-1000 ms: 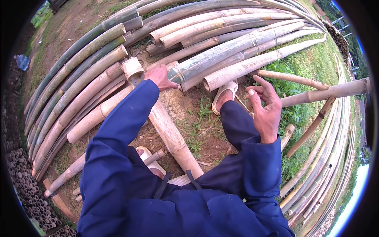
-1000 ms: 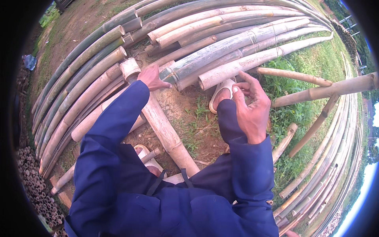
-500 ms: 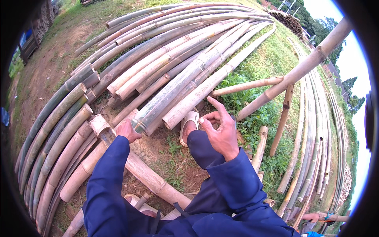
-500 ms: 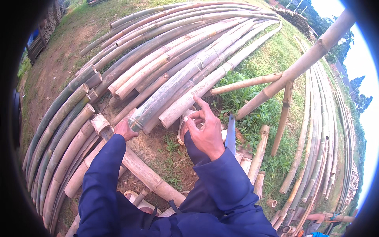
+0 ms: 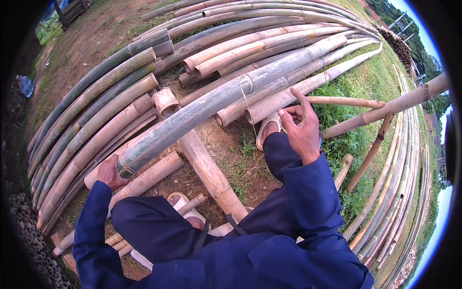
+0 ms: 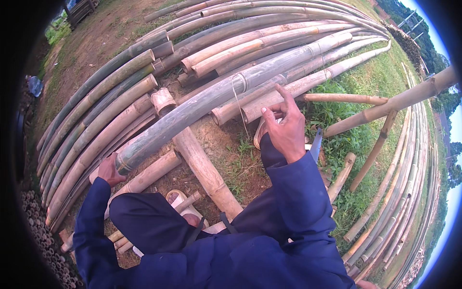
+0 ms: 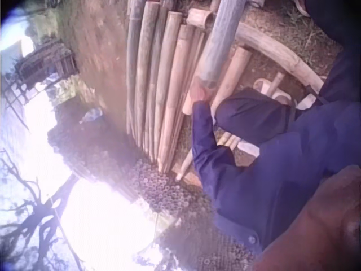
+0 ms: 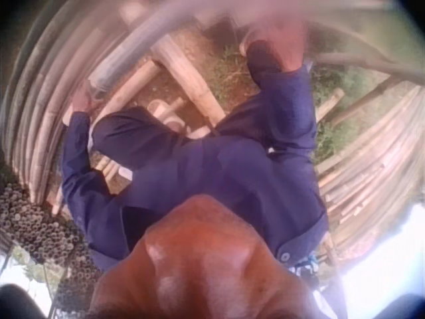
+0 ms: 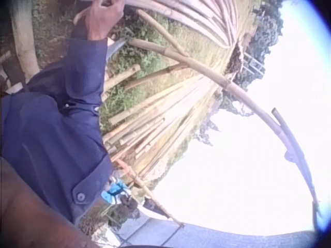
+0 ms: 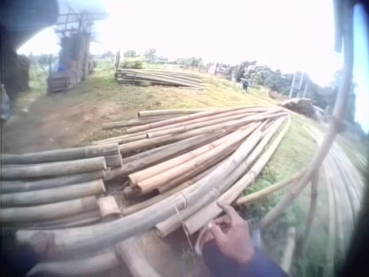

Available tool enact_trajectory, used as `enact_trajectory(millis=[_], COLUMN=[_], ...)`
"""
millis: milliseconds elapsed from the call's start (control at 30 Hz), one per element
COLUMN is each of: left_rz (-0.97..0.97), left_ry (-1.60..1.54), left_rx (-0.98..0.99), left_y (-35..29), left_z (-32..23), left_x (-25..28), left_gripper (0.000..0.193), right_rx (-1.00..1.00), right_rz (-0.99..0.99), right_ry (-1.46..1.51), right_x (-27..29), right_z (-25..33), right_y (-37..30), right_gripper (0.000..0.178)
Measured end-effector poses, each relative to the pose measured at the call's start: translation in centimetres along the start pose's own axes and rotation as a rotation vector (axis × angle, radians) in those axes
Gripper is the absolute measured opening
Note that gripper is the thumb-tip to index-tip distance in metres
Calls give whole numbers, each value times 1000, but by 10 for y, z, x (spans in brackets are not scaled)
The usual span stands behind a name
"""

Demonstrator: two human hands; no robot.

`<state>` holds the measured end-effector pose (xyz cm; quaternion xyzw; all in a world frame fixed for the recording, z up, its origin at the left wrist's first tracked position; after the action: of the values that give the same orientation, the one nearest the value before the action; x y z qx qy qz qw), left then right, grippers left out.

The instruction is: The person uses a hand saw to cut bamboo poles into shorter sections. They repeatedly position a pole on a wooden support, saw through it, and then move the cut pieces aside to make room for the next cut.

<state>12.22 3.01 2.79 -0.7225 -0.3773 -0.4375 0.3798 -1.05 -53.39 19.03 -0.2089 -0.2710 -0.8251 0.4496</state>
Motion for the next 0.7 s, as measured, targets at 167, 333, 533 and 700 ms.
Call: enact_trajectory(millis=[167,333,533,700], left_rz=[-10,-327,-491,-233], left_ry=[191,391,165,61], left_rx=[399,850,111,-145], left_y=[-185,-291,-61,97], left_z=[207,319,135,-99], left_x=[-23,24,77,34], left_gripper=[91,104,69,53], right_rx=[-77,-86,-16,-45], right_rz=[73,75,18,-22], right_ry=[56,182,225,208], right_x=[-5,-8,-11,1], right_z=[-17,-14,10,-3], right_y=[0,5,4,0], right_gripper=[59,61,58,49])
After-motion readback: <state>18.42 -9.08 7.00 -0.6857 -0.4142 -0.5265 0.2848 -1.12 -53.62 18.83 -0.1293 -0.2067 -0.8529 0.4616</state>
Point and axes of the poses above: each hand's wrist, its own y-axis towards the middle knuckle, its own x-axis out of the back of the hand, z = x × y, the point moved 10 cm from there along y, towards the middle knuckle, and after that the axes turned 9 degrees about -y, right-handed, at the moved point
